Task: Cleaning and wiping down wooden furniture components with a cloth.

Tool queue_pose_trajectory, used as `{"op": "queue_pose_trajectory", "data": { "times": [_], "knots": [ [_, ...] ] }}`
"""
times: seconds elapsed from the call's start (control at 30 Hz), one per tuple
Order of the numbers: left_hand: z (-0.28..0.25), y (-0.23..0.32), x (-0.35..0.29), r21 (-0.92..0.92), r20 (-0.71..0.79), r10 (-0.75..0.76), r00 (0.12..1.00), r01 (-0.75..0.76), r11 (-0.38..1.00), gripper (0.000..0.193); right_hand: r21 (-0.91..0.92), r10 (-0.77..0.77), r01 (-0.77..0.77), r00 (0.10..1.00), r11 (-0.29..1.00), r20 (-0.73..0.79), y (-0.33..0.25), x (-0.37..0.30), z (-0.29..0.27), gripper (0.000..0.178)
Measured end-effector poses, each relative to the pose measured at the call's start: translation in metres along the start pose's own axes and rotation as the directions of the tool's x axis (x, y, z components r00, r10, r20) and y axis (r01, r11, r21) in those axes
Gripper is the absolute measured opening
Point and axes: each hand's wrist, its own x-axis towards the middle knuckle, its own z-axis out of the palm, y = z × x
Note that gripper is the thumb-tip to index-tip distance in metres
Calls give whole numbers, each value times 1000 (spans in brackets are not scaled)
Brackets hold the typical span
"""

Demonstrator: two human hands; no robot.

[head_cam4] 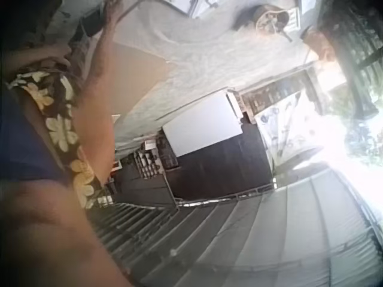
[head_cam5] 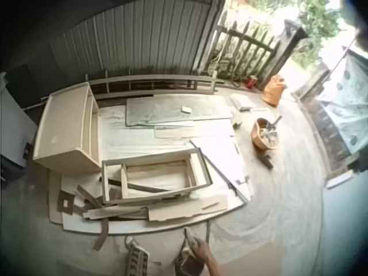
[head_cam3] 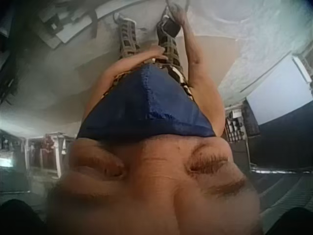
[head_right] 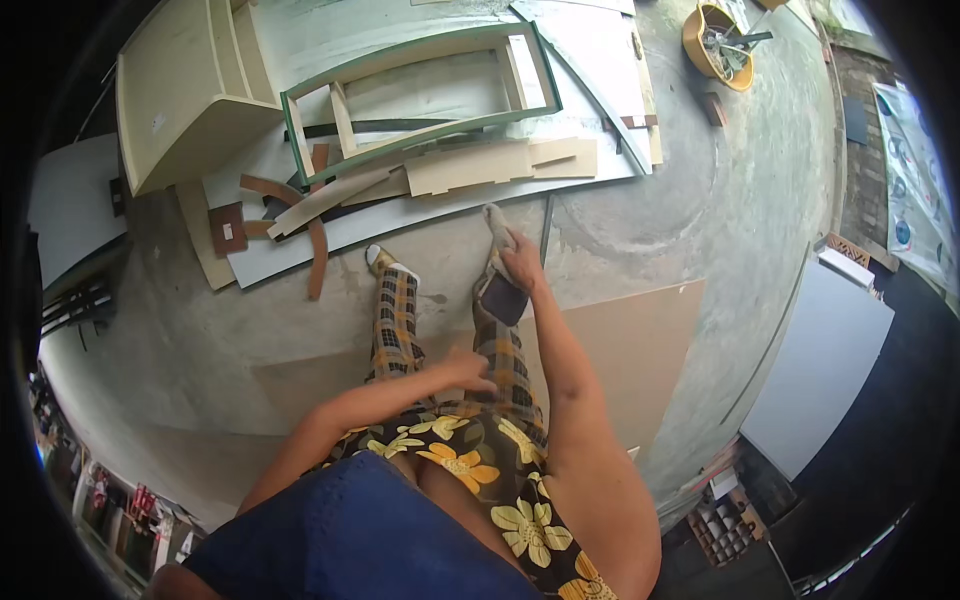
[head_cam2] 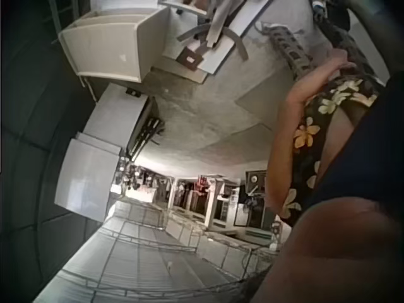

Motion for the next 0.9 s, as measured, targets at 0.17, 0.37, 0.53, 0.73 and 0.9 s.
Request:
{"op": "queue_pose_trajectory", "data": {
  "times": [0.17, 0.37, 0.53, 0.73, 0.9],
  "knots": [
    [40, 61, 53, -14, -88, 186, 979, -188, 982, 34, 86, -18, 15, 999, 996, 39, -1, 13, -29, 54],
    [18, 121, 93, -352, -64, 578, 813, -561, 750, 31, 188, -127, 122, 992, 975, 15, 13, 38, -64, 53],
    [1, 62, 123, -457, -68, 428, 901, -409, 790, 29, 362, -71, 60, 997, 930, 20, 45, 49, -46, 52],
    [-20, -139, 172, -492, -466, -508, 724, 266, 829, 28, 389, -104, 91, 994, 917, 12, 79, 86, 1, 53],
    [-79, -310, 182, -701, -624, -712, 323, 172, 692, 41, 197, -167, 177, 984, 964, -65, 152, 167, 21, 53]
  ]
}}
